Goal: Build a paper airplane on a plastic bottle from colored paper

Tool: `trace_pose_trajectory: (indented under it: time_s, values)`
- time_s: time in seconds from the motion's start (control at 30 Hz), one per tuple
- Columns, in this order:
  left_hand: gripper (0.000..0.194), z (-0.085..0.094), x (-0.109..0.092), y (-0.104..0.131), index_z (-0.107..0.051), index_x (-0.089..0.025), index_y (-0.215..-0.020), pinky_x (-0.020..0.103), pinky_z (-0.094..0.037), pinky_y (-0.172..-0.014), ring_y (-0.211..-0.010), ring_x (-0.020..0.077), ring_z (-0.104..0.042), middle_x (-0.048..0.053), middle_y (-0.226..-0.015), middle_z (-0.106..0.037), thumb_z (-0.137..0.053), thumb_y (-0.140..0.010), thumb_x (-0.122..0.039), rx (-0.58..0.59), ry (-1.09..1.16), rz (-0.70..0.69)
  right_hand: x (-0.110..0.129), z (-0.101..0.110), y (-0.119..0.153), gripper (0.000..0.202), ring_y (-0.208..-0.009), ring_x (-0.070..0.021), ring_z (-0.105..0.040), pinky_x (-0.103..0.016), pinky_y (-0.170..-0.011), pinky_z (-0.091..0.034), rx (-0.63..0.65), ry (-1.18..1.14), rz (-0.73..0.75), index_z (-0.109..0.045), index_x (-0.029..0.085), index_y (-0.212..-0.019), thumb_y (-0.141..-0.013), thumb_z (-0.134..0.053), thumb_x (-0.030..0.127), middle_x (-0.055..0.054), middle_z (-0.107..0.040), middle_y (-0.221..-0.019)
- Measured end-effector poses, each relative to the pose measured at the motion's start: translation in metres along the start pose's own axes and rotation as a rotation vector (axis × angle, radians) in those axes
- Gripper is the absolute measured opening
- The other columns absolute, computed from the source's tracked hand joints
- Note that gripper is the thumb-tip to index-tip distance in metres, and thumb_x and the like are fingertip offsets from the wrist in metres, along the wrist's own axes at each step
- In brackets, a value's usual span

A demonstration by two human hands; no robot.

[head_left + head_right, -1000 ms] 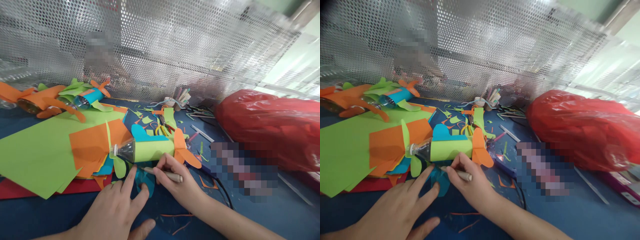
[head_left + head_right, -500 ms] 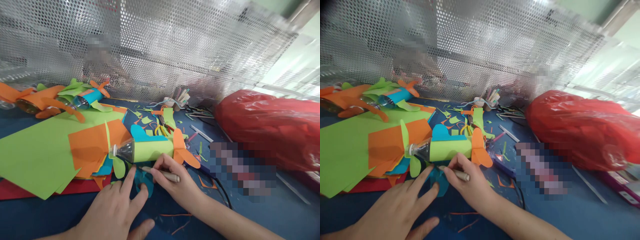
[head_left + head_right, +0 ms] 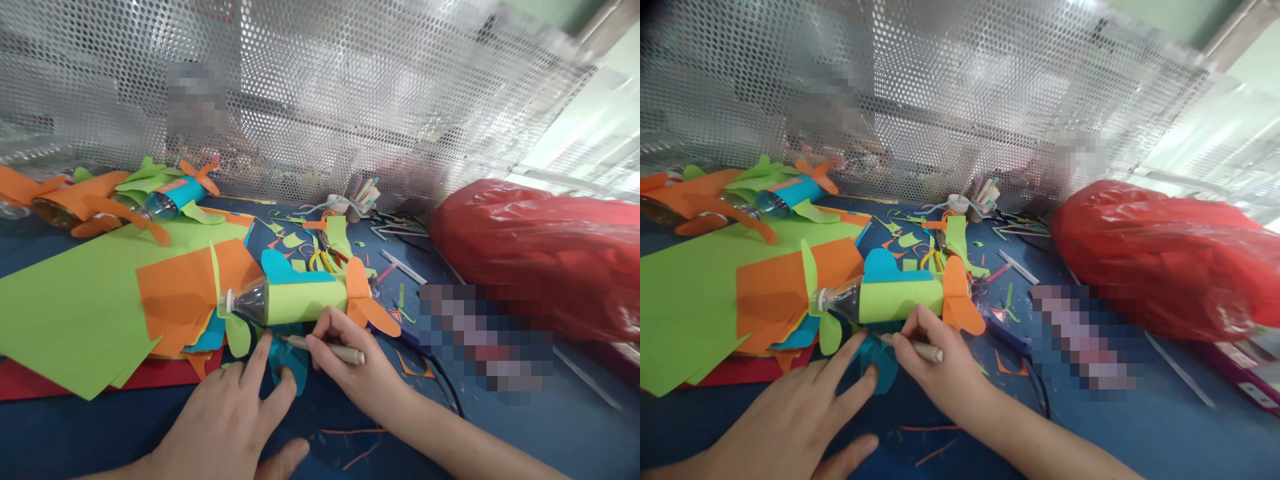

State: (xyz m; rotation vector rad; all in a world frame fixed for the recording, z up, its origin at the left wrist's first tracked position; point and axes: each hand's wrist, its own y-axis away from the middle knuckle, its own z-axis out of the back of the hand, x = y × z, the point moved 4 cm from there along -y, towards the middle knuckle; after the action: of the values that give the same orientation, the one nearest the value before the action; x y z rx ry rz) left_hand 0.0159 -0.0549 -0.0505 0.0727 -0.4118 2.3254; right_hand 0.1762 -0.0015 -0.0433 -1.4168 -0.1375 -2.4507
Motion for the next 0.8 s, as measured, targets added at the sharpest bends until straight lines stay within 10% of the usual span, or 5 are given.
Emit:
trace_pose_trajectory:
  time_s: [0.8]
  values:
    - [0.042, 0.0012, -0.0011, -0.0016, -0.059, -0.019, -0.118, 0.04, -0.058, -0.057, -0.072, 0.0305, -0.071, 0.029, -0.12, -0.062, -0.047, -0.09, -0.047, 0.01, -0.002, 0.004, 0.0002, 0.0003, 0.0004, 0.019, -0.054, -0.0101, -0.044, -0.021, -0.049, -0.034, 0.004, 0.014, -0.003, -0.044, 0.022, -0.076, -0.091, -0.051, 0.031, 0.005, -0.052, -0.062]
